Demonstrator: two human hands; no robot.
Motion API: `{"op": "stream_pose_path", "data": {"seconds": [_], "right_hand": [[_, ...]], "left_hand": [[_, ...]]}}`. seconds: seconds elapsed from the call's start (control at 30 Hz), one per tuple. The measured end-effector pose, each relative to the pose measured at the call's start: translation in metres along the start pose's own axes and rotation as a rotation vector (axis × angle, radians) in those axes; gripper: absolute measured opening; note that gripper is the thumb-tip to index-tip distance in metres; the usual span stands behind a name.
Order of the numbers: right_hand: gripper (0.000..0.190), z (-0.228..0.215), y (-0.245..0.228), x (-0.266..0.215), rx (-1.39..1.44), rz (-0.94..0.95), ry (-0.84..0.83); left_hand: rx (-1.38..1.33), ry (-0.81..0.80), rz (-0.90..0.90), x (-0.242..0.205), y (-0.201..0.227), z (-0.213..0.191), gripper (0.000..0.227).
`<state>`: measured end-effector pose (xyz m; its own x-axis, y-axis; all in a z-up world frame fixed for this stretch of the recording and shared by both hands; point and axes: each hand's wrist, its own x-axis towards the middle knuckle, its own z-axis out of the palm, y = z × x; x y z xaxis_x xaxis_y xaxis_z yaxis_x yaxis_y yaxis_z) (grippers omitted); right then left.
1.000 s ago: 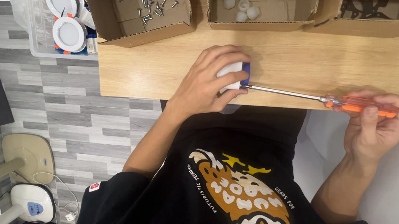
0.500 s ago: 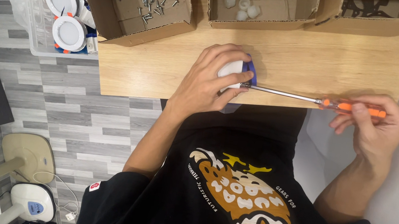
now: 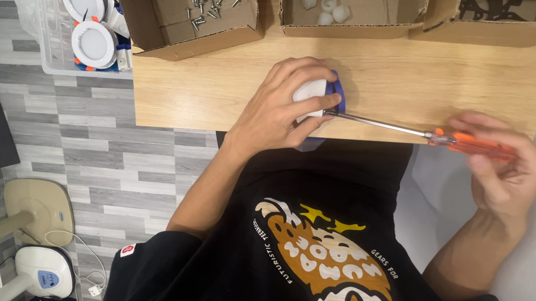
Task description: The person uses a screwdriver to tighten a screw on a white and blue plastic component. They then pick up a blue plastic piece and a white plastic piece, inspecting them by turning them over and feeling the edges. The person places the pieces back into a cardboard box and continues to handle similar components.
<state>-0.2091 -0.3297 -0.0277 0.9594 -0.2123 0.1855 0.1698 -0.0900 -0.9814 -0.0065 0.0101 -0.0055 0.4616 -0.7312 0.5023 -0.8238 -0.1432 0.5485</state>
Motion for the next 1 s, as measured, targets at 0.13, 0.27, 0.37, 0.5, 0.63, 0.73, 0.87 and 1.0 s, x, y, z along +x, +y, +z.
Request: {"op": "stream_pose_path", "data": {"seconds": [0.13, 0.27, 0.37, 0.5, 0.63, 0.73, 0.87, 1.0], "right_hand": [[0.042, 0.007, 0.0, -0.005, -0.199, 0.278, 0.165], [0.011, -0.004, 0.014, -0.007, -0.099, 0.152, 0.142], [0.017, -0.014, 0.024, -0.009, -0.045, 0.066, 0.097], [0.03, -0.023, 0.035, -0.016, -0.024, 0.014, 0.104], [0.024, -0.005, 0.007, -0.005, -0.02, 0.011, 0.043], [0.034, 0.006, -0.008, 0.0, -0.297, 0.2, 0.147], [0.014, -0.004, 0.002, -0.002, -0.199, 0.17, 0.119], [0.023, -0.022, 0.017, -0.006, -0.164, 0.027, 0.087]], "left_hand": [[0.007, -0.001, 0.005, 0.0, 0.0, 0.001, 0.017], [0.009, 0.001, -0.006, -0.001, 0.002, -0.001, 0.017], [0.006, 0.001, -0.004, 0.001, 0.001, 0.0, 0.017], [0.009, -0.001, -0.01, 0.0, 0.0, 0.001, 0.017], [0.013, -0.004, -0.009, 0.0, 0.0, 0.001, 0.017], [0.009, -0.007, -0.006, 0.0, 0.001, 0.0, 0.017], [0.008, -0.004, -0.01, 0.0, 0.001, 0.0, 0.016], [-0.002, 0.002, -0.01, 0.0, 0.001, 0.0, 0.017]]}}
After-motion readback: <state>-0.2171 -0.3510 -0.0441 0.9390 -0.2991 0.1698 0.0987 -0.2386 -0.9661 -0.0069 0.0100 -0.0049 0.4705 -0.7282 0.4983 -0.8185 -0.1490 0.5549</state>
